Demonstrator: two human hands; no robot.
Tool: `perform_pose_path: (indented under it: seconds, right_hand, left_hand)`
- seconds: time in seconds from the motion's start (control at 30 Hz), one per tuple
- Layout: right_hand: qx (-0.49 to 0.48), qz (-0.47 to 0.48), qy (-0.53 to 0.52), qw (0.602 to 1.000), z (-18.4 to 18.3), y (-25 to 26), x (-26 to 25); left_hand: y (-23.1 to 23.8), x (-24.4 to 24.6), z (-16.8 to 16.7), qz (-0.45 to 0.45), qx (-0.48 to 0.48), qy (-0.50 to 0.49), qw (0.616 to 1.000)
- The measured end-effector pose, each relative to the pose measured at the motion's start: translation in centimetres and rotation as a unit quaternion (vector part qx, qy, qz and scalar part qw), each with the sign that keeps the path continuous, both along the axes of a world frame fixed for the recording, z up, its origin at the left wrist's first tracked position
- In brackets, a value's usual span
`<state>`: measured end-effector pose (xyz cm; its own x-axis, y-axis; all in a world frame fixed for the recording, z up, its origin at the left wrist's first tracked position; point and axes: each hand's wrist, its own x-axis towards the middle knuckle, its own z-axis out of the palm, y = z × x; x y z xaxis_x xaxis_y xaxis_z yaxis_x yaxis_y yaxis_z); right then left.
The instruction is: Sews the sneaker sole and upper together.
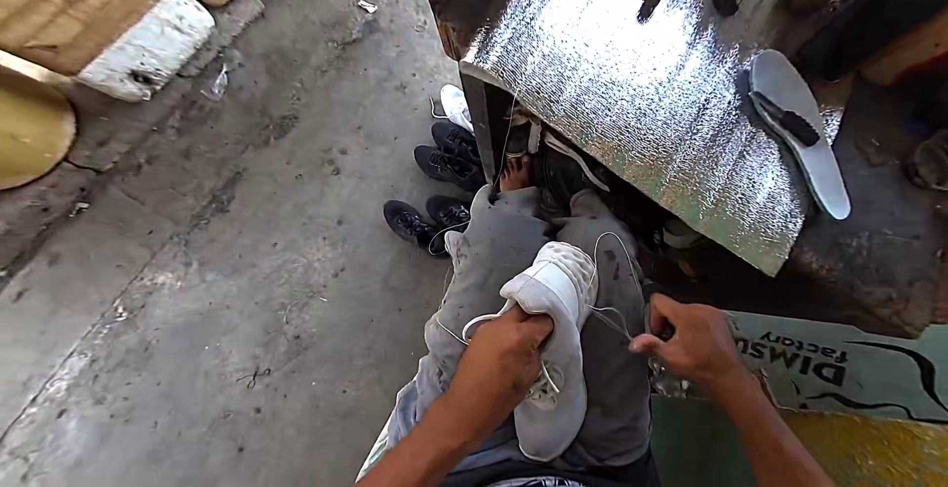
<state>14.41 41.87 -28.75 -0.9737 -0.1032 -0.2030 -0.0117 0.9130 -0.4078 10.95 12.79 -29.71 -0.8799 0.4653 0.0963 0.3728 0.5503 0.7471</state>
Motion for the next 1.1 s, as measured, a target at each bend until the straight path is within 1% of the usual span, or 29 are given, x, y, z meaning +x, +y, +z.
perform_pose_path:
  seconds: [0.07,0.1,0.2,0.23,0.3,0.37,0.47,0.5,0.53,0.57,0.6,0.63,0.67,0.7,0.73,0.77,0.8,0.83,0.87,0.9,0.93,0.97,1.03,1.1]
  right_hand:
    - [-0.061,-0.002,-0.022,0.998,-1.0,0.3,0.2]
    - [-0.102,-0.006,-0.014,0.995,-1.4,0.4,0.4]
    - [-0.241,-0.024,0.084,0.967,-1.3,-1.8,0.9]
    - [-0.263,-0.024,0.128,0.956,-1.0,-2.9,0.9]
    - [-0.233,-0.017,0.212,0.949,-0.5,-4.8,0.7]
    - [-0.179,-0.01,0.246,0.952,-0.5,-5.7,0.6]
    - [-0.112,-0.029,0.238,0.964,-0.8,-5.5,0.6]
    - [-0.106,-0.038,0.226,0.968,-0.9,-5.2,0.5]
    - [-0.121,-0.05,0.212,0.968,-0.9,-4.9,0.5]
    - [-0.166,-0.065,0.196,0.964,-0.4,-4.7,0.7]
    - [-0.246,-0.08,0.179,0.949,0.3,-4.7,0.8]
    - [-0.343,-0.092,0.157,0.921,1.1,-4.7,0.9]
    - [-0.445,-0.096,0.124,0.882,1.9,-4.9,1.1]
    - [-0.533,-0.08,0.077,0.839,2.5,-5.0,1.5]
    - [-0.574,-0.037,0.023,0.818,2.9,-5.1,1.9]
    - [-0.564,0.022,-0.021,0.825,2.9,-5.2,2.3]
    - [-0.497,0.08,-0.046,0.863,2.7,-5.1,2.4]
    - [-0.363,0.116,-0.04,0.924,2.6,-4.8,2.4]
    - [-0.197,0.114,-0.005,0.974,2.6,-4.6,2.1]
    - [-0.076,0.087,0.035,0.993,2.7,-4.5,1.5]
    - [-0.007,0.056,0.063,0.996,3.0,-4.2,0.7]
    - [0.035,0.034,0.099,0.994,3.3,-4.2,-0.2]
    - [0.073,0.013,0.177,0.981,3.3,-5.0,-2.2]
    - [0.085,0.023,0.216,0.972,2.3,-6.3,-4.2]
  left_hand:
    - [0.0,0.0,0.1,-0.003,-0.013,0.009,1.0]
    - [-0.1,-0.1,0.0,-0.003,-0.014,0.01,1.0]
    - [-0.2,-0.1,0.0,-0.004,-0.013,0.003,1.0]
    - [-0.2,-0.1,0.0,-0.004,-0.012,0.001,1.0]
    - [-0.3,-0.2,-0.1,-0.006,-0.007,-0.002,1.0]
    - [-0.4,-0.3,-0.2,-0.008,-0.003,-0.003,1.0]
    - [-0.5,-0.4,-0.3,-0.006,0.0,-0.001,1.0]
    - [-0.5,-0.4,-0.4,-0.003,0.002,0.001,1.0]
    - [-0.4,-0.4,-0.4,-0.002,0.003,0.001,1.0]
    - [-0.4,-0.3,-0.4,-0.002,0.005,0.0,1.0]
    - [-0.4,-0.4,-0.4,-0.002,0.008,-0.001,1.0]
    - [-0.4,-0.4,-0.4,-0.002,0.007,-0.003,1.0]
    - [-0.5,-0.5,-0.3,-0.004,0.005,-0.008,1.0]
    - [-0.5,-0.5,-0.2,-0.005,0.002,-0.014,1.0]
    - [-0.5,-0.6,-0.2,-0.007,-0.001,-0.016,1.0]
    - [-0.5,-0.7,-0.2,-0.011,-0.005,-0.018,1.0]
    - [-0.5,-0.7,-0.2,-0.015,-0.009,-0.02,1.0]
    - [-0.5,-0.8,-0.2,-0.019,-0.011,-0.023,0.999]
    - [-0.6,-0.9,-0.1,-0.022,-0.014,-0.025,0.999]
    - [-0.7,-0.9,-0.1,-0.024,-0.016,-0.025,0.999]
    - [-0.8,-0.9,-0.1,-0.025,-0.018,-0.025,0.999]
    - [-0.7,-0.8,-0.1,-0.024,-0.019,-0.024,0.999]
    - [-0.6,-0.9,0.0,-0.023,-0.022,-0.026,0.999]
    - [-0.6,-0.9,0.0,-0.028,-0.022,-0.028,0.999]
